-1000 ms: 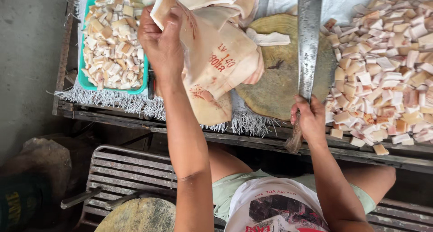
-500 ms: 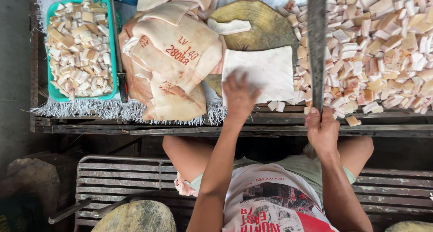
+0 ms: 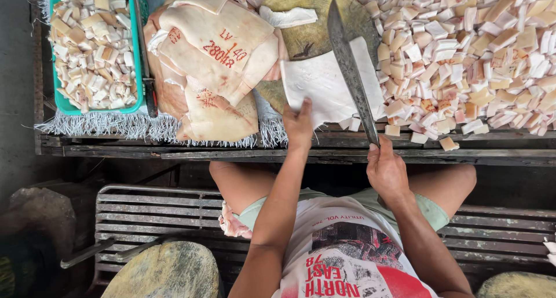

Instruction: The person cuts slabs of processed animal skin into small cubes using a large cleaver on a wooden cutting board, placing the pieces onto a pile.

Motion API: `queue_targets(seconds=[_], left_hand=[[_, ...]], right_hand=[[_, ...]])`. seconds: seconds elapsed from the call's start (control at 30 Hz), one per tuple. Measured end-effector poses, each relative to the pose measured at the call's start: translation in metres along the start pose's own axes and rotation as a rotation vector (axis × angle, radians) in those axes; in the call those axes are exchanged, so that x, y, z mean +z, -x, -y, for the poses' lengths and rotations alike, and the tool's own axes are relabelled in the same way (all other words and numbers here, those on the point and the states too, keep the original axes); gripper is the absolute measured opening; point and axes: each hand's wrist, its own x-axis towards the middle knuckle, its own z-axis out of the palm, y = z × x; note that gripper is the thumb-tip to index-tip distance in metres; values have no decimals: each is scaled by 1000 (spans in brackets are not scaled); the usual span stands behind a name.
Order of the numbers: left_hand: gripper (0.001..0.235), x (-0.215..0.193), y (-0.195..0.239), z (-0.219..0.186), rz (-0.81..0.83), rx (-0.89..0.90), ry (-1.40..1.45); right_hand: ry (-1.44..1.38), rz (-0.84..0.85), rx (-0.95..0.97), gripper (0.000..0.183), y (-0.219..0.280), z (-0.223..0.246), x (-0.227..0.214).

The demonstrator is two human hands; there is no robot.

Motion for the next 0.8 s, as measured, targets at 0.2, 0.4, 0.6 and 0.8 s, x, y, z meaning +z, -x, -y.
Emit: queue_targets(seconds=[0.2, 0.4, 0.6, 0.8], left_hand=[[40, 4, 18, 2, 21, 191, -72], [39, -11, 11, -9, 119, 181, -264], [39, -9, 13, -18, 134, 140, -169], [40, -11, 12, -15, 152, 89, -223]], right_hand=[[204, 46, -28, 27, -8, -9, 18], [137, 18, -41, 23, -16, 13, -4], [-149, -386, -284, 25, 7, 32, -73], [284, -94, -170, 32, -7, 12, -15]])
